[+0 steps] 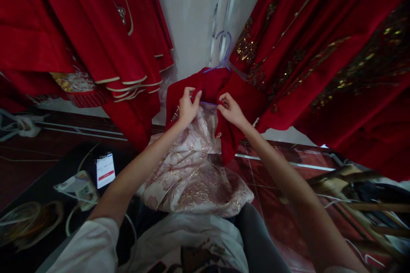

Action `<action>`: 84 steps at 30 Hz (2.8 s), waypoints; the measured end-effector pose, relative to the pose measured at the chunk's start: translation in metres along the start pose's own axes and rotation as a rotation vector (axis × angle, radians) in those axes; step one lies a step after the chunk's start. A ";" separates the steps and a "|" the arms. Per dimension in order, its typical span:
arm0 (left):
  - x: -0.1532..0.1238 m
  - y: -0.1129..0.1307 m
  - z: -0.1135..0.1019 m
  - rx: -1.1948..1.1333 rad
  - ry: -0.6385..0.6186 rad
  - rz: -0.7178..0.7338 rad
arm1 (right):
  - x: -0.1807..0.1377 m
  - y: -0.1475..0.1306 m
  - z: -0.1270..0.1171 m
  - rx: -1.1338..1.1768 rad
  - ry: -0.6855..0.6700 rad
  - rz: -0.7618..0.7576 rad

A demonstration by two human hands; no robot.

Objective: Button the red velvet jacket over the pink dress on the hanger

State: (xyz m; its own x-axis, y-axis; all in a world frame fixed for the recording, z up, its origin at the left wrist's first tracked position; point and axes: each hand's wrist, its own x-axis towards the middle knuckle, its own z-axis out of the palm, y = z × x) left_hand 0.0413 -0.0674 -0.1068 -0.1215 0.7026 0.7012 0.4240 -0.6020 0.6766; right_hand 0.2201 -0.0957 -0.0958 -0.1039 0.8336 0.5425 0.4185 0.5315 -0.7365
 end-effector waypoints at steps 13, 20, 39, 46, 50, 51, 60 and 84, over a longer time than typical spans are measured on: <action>-0.026 0.001 0.017 -0.237 -0.302 -0.104 | -0.017 0.006 0.019 0.316 0.046 0.154; -0.026 -0.007 0.020 -0.340 -0.294 -0.249 | -0.024 0.008 0.020 0.361 0.108 0.135; -0.006 0.030 -0.006 0.091 -0.510 0.238 | -0.022 -0.005 0.008 0.186 0.183 0.029; -0.003 0.033 -0.005 0.172 -0.495 0.272 | -0.019 0.000 0.006 0.281 0.182 0.038; -0.003 0.033 -0.005 0.201 -0.499 0.276 | -0.017 -0.001 0.007 0.342 0.183 0.084; -0.003 0.033 -0.004 0.208 -0.501 0.278 | -0.017 -0.002 0.006 0.346 0.185 0.088; -0.004 0.035 -0.009 0.222 -0.563 0.324 | -0.016 -0.005 0.000 0.265 0.167 0.075; -0.049 -0.014 -0.041 0.420 -0.558 0.358 | -0.095 0.031 0.035 -0.310 0.099 -0.166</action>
State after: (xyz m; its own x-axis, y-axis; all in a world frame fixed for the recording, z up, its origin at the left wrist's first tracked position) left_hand 0.0043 -0.1089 -0.1419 0.5084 0.6467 0.5686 0.6698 -0.7120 0.2110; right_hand 0.2113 -0.1530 -0.1848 -0.1121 0.7131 0.6920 0.6583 0.5750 -0.4859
